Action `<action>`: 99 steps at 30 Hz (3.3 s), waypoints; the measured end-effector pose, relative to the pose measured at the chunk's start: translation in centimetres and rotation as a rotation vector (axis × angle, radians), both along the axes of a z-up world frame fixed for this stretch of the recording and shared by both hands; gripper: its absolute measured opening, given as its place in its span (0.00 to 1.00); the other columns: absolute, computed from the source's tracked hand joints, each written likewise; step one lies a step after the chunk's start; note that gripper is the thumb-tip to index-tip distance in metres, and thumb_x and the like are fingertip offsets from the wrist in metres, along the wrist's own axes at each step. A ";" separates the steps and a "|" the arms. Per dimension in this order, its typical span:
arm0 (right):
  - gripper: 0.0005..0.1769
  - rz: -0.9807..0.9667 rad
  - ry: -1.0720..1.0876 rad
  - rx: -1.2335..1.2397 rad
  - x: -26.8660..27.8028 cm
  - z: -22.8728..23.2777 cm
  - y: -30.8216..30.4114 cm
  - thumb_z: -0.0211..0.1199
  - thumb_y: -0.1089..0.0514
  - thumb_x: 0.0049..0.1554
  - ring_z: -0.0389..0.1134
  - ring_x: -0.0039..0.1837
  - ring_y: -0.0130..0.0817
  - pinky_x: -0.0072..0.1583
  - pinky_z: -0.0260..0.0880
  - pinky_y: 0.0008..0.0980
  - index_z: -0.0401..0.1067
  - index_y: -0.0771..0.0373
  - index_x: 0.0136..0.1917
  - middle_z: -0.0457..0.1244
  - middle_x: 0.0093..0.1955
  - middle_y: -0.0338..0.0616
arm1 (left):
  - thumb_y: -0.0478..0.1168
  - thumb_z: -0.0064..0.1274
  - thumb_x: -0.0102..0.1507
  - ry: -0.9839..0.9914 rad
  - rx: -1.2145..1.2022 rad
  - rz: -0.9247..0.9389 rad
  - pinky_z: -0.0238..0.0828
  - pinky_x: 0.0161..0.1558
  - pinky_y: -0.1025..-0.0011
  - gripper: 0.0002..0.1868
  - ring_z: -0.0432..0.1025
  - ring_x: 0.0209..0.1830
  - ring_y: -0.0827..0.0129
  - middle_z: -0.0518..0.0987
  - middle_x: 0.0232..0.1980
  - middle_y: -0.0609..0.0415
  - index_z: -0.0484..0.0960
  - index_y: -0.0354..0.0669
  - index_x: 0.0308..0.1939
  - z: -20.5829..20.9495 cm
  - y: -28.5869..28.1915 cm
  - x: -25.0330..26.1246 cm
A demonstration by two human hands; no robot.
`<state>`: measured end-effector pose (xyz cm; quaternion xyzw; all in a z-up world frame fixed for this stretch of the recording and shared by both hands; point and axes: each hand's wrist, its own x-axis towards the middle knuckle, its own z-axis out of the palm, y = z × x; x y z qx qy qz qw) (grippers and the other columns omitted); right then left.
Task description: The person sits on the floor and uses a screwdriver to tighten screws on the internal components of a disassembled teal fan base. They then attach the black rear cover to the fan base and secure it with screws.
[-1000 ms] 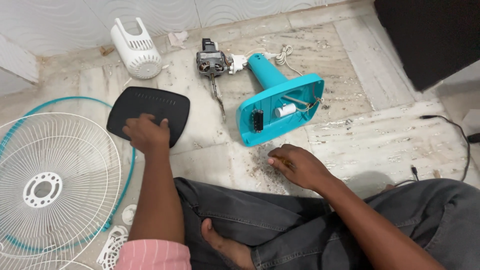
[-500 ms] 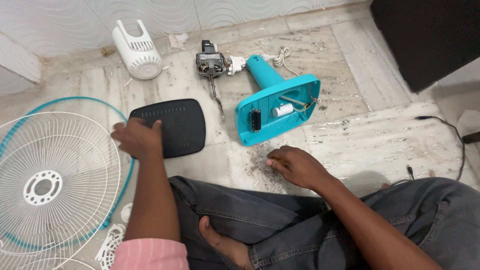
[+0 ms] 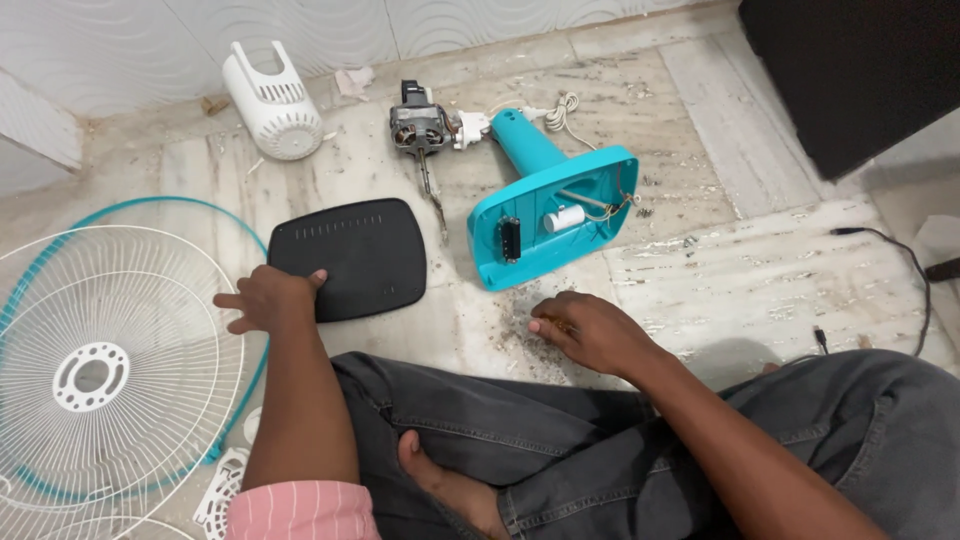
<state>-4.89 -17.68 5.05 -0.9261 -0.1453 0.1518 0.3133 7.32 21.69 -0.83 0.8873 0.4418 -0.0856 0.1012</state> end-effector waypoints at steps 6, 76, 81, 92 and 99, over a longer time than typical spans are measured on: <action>0.23 0.017 -0.003 -0.025 -0.1 -0.2 0.1 0.56 0.41 0.61 0.70 0.54 0.50 0.56 0.69 0.45 0.79 0.60 0.54 0.70 0.50 0.52 | 0.50 0.67 0.59 -0.391 0.035 -0.010 0.66 0.54 0.45 0.17 0.69 0.59 0.49 0.83 0.48 0.49 0.86 0.44 0.45 -0.2 0.6 -1.4; 0.17 -0.831 -0.339 0.122 5.3 -3.8 -8.9 0.73 0.54 0.56 0.75 0.43 0.42 0.47 0.72 0.38 0.78 0.62 0.56 0.72 0.41 0.51 | 0.33 0.65 0.60 -1.072 -0.600 -0.566 0.79 0.35 0.73 0.09 0.82 0.34 0.66 0.86 0.41 0.47 0.88 0.34 0.43 4.0 -20.4 -9.6; 0.15 -0.766 -0.443 0.106 5.8 -2.4 -8.5 0.73 0.56 0.56 0.75 0.45 0.44 0.48 0.72 0.37 0.78 0.63 0.55 0.72 0.42 0.52 | 0.34 0.63 0.61 -1.084 -0.634 -0.535 0.81 0.34 0.75 0.10 0.84 0.36 0.64 0.85 0.43 0.45 0.87 0.33 0.44 4.0 -20.5 -9.4; 0.16 -0.563 -0.354 0.103 8.6 0.9 -10.7 0.73 0.58 0.54 0.76 0.47 0.42 0.49 0.74 0.37 0.77 0.63 0.55 0.73 0.45 0.50 | 0.35 0.66 0.59 -1.091 -0.559 -0.589 0.80 0.33 0.73 0.12 0.84 0.36 0.61 0.85 0.50 0.41 0.87 0.30 0.44 4.1 -20.5 -7.6; 0.16 -0.602 -0.521 0.130 9.8 -2.1 -10.5 0.77 0.62 0.51 0.75 0.50 0.42 0.50 0.73 0.35 0.78 0.66 0.51 0.72 0.47 0.51 | 0.35 0.65 0.60 -1.083 -0.595 -0.618 0.81 0.35 0.73 0.11 0.84 0.38 0.62 0.85 0.51 0.43 0.87 0.30 0.44 4.1 -20.7 -8.2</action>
